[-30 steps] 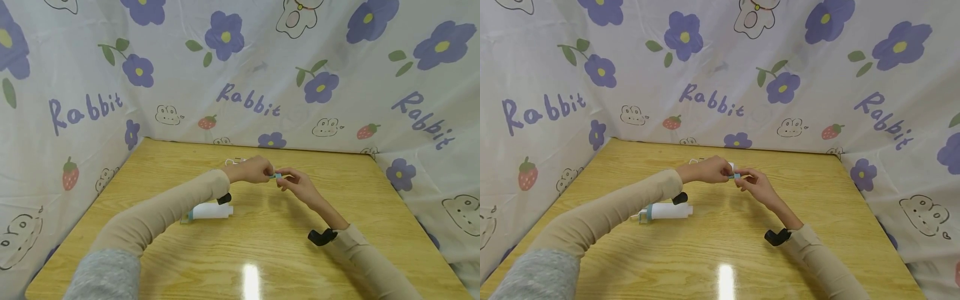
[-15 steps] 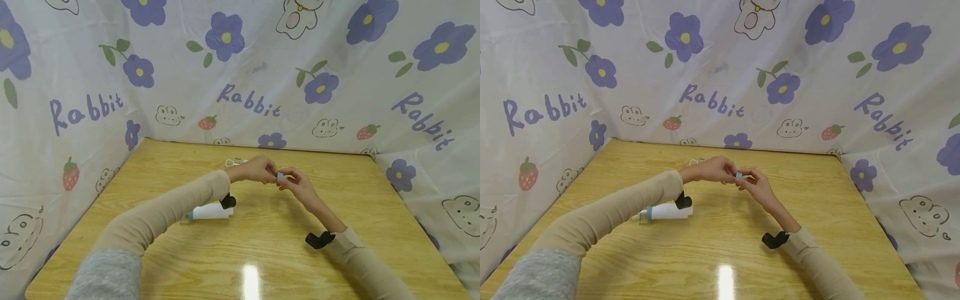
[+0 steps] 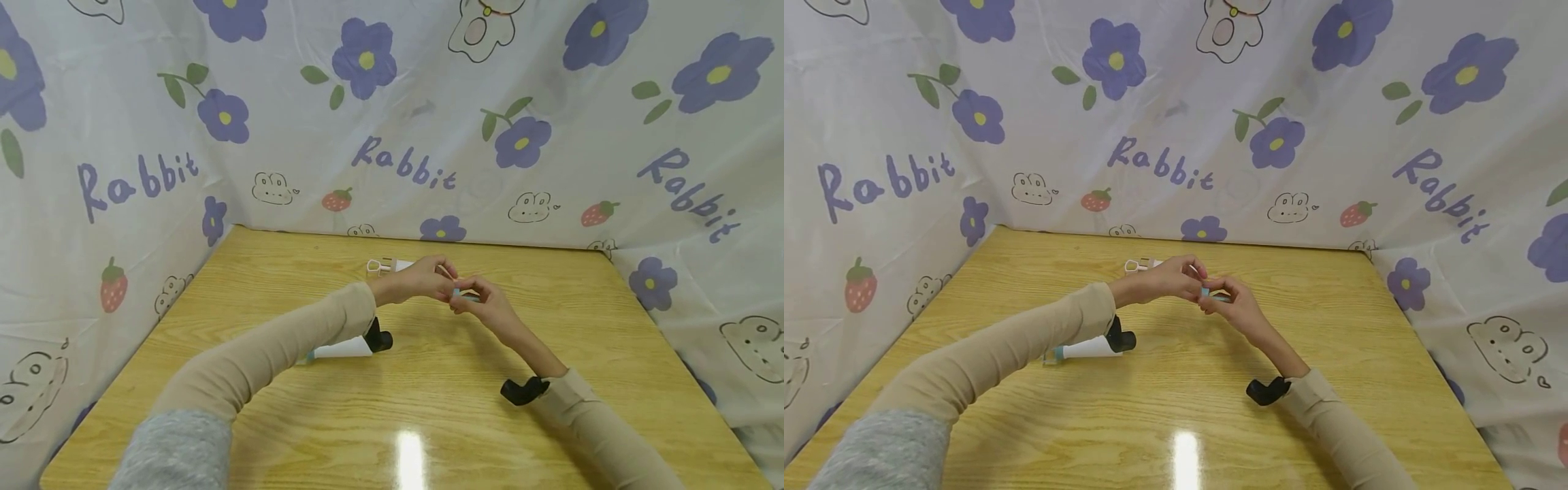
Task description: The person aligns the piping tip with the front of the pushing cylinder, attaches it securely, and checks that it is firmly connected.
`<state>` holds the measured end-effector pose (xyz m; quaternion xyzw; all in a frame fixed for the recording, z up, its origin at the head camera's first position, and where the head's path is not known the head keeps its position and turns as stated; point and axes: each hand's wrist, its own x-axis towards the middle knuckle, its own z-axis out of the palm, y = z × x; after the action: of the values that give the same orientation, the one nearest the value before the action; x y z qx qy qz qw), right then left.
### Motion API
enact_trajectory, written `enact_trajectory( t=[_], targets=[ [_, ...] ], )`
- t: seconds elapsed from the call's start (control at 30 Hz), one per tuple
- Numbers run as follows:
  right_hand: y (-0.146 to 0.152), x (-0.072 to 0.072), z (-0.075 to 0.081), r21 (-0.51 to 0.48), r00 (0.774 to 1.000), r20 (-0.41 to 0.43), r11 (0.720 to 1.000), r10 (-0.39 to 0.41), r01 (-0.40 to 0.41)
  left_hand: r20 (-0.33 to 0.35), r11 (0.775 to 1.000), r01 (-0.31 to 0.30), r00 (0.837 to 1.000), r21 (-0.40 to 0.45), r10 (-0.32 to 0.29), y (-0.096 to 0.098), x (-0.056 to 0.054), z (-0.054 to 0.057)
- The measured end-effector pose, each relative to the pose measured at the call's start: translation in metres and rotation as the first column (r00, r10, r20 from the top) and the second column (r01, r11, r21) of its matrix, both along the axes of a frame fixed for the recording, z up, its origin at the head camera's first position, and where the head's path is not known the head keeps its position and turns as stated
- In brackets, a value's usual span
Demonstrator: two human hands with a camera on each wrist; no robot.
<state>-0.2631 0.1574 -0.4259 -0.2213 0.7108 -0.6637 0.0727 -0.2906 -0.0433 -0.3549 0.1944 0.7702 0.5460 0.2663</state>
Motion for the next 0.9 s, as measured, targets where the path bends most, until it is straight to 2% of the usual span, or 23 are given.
enact_trajectory(
  t=[0.2,0.33,0.43,0.53,0.63,0.73,0.8,0.9],
  targets=[
    [-0.001,-0.002,-0.006,0.000,1.000,0.009,1.000,0.026,-0.026,0.015,1.000,-0.003,1.000,-0.001,0.003,-0.001,0.004,0.003],
    [0.000,-0.005,-0.008,-0.021,1.000,0.023,1.000,0.014,-0.013,-0.044,0.999,-0.015,0.999,-0.029,0.013,-0.007,0.006,0.006],
    [0.001,-0.006,-0.009,-0.059,0.999,0.042,0.998,0.014,-0.011,-0.078,0.999,-0.033,0.997,-0.039,0.030,-0.013,0.005,0.006],
    [0.004,-0.006,-0.010,-0.137,0.997,0.072,0.990,0.039,-0.029,-0.078,0.999,-0.020,0.997,-0.033,0.018,-0.019,0.002,0.006],
    [0.006,-0.005,-0.010,-0.246,0.991,0.102,0.968,0.087,-0.060,-0.088,0.999,0.014,0.996,-0.040,-0.018,-0.026,0.000,0.004],
    [0.007,-0.005,-0.008,-0.367,0.980,0.117,0.924,0.159,-0.106,-0.125,0.990,0.076,0.988,-0.116,-0.090,-0.038,0.001,0.002],
    [0.008,-0.005,-0.006,-0.435,0.971,0.117,0.890,0.209,-0.139,-0.167,0.971,0.124,0.973,-0.206,-0.160,-0.050,0.002,-0.002],
    [0.011,-0.007,-0.003,-0.505,0.955,0.106,0.842,0.277,-0.188,-0.241,0.924,0.180,0.933,-0.337,-0.269,-0.072,0.004,-0.010]
  ],
)
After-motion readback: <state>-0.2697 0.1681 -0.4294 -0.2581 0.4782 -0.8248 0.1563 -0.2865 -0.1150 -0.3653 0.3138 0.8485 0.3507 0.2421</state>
